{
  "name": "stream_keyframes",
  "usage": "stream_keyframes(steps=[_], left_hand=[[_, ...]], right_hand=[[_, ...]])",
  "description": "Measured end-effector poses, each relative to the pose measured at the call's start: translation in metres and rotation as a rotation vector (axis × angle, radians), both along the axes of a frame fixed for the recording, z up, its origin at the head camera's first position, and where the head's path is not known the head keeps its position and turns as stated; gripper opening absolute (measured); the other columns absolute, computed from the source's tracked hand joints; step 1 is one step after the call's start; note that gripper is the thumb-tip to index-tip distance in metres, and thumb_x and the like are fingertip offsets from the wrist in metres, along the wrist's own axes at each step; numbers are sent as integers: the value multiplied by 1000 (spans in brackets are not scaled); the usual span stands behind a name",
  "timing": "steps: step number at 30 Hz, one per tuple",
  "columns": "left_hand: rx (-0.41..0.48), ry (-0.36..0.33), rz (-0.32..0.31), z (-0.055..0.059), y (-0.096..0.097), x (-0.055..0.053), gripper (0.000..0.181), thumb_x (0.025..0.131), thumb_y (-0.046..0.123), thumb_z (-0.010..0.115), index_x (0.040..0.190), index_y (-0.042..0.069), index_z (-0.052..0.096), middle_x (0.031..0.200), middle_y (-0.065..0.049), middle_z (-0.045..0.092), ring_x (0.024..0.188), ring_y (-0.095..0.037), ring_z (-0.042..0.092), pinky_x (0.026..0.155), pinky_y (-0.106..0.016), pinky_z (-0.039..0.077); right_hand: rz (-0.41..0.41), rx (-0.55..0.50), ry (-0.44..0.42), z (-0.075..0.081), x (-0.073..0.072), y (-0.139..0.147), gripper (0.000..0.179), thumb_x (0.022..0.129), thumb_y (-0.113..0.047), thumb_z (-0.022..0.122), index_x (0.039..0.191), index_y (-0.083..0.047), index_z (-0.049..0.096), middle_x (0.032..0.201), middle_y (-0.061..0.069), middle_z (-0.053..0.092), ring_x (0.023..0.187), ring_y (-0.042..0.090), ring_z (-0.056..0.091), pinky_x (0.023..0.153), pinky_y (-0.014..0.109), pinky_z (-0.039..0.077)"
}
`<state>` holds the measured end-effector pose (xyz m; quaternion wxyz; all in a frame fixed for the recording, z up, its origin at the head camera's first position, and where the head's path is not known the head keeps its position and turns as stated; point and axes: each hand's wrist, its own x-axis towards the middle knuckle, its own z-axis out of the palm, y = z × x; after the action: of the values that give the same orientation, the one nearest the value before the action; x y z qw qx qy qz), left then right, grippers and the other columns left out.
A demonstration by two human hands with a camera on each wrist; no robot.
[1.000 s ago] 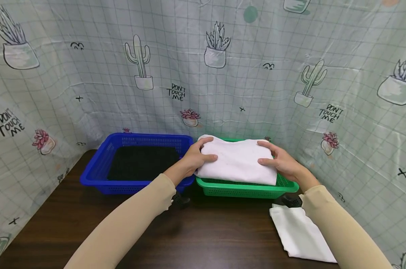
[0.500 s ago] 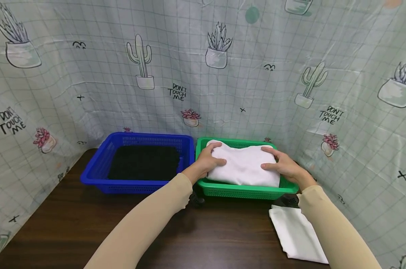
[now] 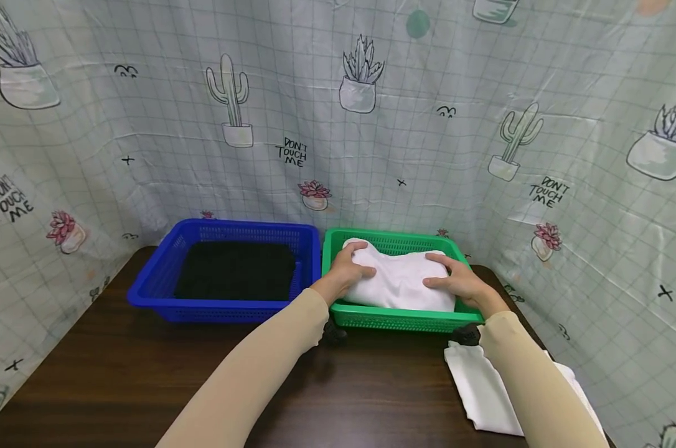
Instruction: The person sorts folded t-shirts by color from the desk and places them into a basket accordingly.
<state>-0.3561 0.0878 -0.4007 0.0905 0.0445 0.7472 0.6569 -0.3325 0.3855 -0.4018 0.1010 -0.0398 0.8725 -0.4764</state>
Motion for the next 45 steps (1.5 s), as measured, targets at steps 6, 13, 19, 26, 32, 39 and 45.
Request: stream_keyframes(steps=[6,13,19,26,32,39,45], left_hand=[[-26,-4,12,-1,1,-1,69,88,-7,81,149,20,61,162,-15,46,149,-35,43,121,-51,38],[-73,-24,21,-2,3,-1,68,88,-6,82,148,20,62,161,-15,47,148,-36,43,121,-51,38],[-134,-68,27,-6,5,-2,69,89,-5,82,148,22,62,160,-15,47,149,-36,41,122,-55,36],[-168,-83,14,-7,6,0,72,88,-5,83,150,22,60,159,-18,46,146,-38,42,120,-56,38],[-185,-90,-3,-7,7,0,73,89,-3,83,153,20,57,163,-17,43,150,-38,40,122,-53,37],[-189,-145,-73,-10,6,-2,75,91,2,83,157,22,53,168,-18,35,155,-38,32,123,-56,34],[-191,-164,-95,-10,5,-4,76,93,3,82,159,22,51,170,-17,33,156,-39,30,123,-55,35]], right_hand=[[-18,3,5,0,0,-3,87,99,-17,78,169,-10,28,174,29,4,158,51,13,122,68,26],[-39,29,1,-2,-1,-4,85,99,-16,79,169,-10,30,175,28,5,159,50,13,123,67,26],[-40,60,-11,-7,-3,-5,85,98,-17,79,168,-11,32,174,28,7,158,50,15,123,67,25],[-46,97,-13,-9,-4,-4,83,98,-15,79,167,-11,33,174,28,10,158,51,15,124,68,22],[-37,111,-10,-10,-3,-5,82,98,-14,78,167,-9,34,173,29,11,157,51,15,123,69,22],[-30,130,-17,-10,-1,-7,82,98,-14,78,167,-7,33,172,32,13,155,52,19,122,69,25],[-8,157,-30,-10,-1,-7,84,97,-14,80,166,-7,32,172,31,13,157,52,14,123,71,19]])
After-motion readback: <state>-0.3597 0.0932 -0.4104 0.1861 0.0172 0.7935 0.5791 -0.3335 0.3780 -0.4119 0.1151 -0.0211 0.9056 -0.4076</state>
